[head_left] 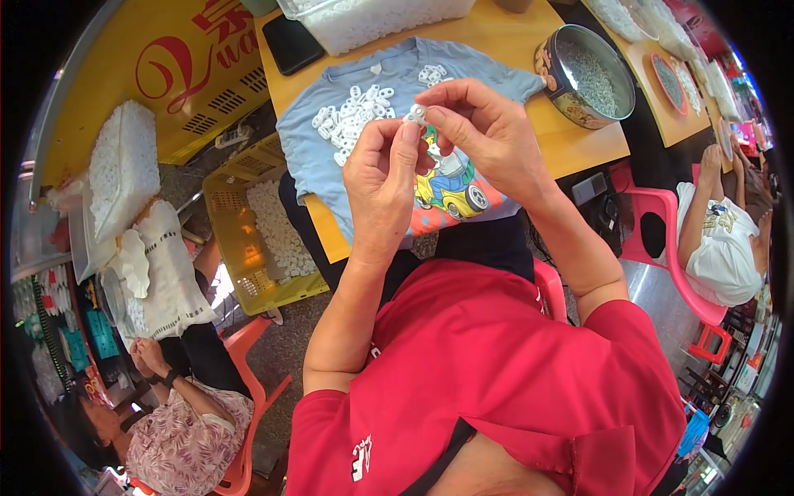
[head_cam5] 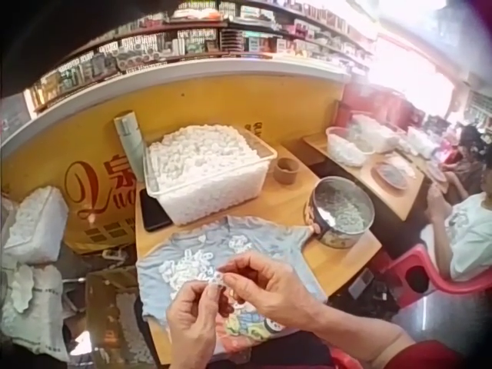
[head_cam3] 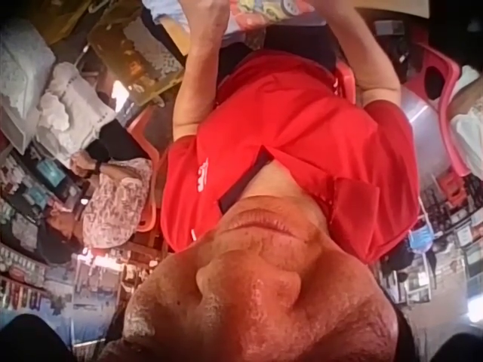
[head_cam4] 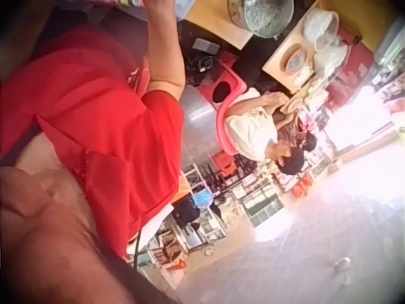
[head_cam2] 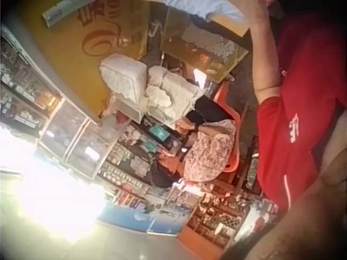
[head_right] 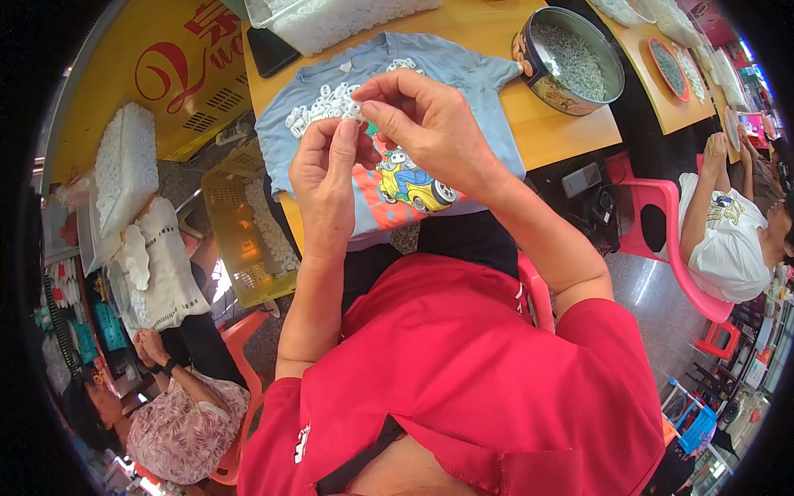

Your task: Attaching small white plastic rings to colorful character-shaped tags at a manual workstation.

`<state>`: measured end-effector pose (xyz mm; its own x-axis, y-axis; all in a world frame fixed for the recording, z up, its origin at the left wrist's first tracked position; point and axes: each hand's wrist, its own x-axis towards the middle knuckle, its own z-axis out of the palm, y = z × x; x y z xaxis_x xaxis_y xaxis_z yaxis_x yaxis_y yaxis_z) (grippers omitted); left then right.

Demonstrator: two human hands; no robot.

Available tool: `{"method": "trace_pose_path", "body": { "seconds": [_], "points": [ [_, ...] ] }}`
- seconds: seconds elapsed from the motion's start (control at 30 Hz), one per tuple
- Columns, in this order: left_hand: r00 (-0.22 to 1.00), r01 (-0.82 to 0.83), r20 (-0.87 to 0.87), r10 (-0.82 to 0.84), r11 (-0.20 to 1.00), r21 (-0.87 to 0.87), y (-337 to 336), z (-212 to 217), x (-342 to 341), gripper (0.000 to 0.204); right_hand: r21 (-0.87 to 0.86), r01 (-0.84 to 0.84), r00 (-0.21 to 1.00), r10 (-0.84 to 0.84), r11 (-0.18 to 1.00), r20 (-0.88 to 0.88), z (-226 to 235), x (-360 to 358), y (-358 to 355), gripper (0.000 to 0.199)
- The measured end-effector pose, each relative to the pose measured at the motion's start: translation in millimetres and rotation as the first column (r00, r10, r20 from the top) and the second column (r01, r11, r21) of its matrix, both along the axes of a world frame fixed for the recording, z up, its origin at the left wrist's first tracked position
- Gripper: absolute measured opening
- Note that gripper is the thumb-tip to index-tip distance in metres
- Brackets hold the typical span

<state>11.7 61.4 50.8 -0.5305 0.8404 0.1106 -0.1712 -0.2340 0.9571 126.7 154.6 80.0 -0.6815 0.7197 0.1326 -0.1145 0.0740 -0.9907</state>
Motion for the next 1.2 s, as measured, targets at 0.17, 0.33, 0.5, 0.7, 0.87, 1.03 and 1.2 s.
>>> {"method": "trace_pose_path", "body": {
  "seconds": [0.17,0.33,0.5,0.7,0.87,1.03,1.2],
  "points": [
    [1.0,-0.03,-0.01,0.03,0.999,0.021,-0.7,1.1,3.5,0.016,0.034,0.02,1.0,-0.019,0.999,-0.016,-2.9,-1.5,-0.7,0.019],
    [0.998,-0.025,-0.05,0.027,0.998,0.054,-2.5,0.5,6.8,0.015,0.053,0.011,0.999,-0.008,0.999,-0.044,-3.9,-0.6,-3.0,0.017],
    [0.995,-0.075,-0.061,0.08,0.993,0.086,-2.4,0.4,13.5,0.016,0.149,0.128,0.984,-0.107,0.981,-0.14,-11.8,-6.8,-13.9,0.016],
    [0.991,-0.035,-0.122,0.049,0.993,0.114,-6.4,-4.7,10.0,0.014,0.216,0.104,0.98,-0.064,0.971,-0.187,-6.6,-6.4,-13.8,0.017],
    [0.992,-0.009,-0.121,0.03,0.986,0.168,-5.2,-5.7,10.8,0.015,0.238,0.069,0.987,-0.031,0.969,-0.16,1.9,-1.9,-17.6,0.017],
    [0.989,0.148,-0.035,-0.145,0.934,0.326,-1.9,-7.2,9.1,0.055,-0.013,-0.032,0.981,0.029,0.999,-0.194,4.2,1.0,-22.5,0.016],
    [0.981,0.193,-0.073,-0.178,0.916,0.353,-3.0,-13.9,7.4,0.059,-0.061,-0.061,0.978,0.048,0.996,-0.202,5.5,1.0,-30.5,0.015]
  ]
}}
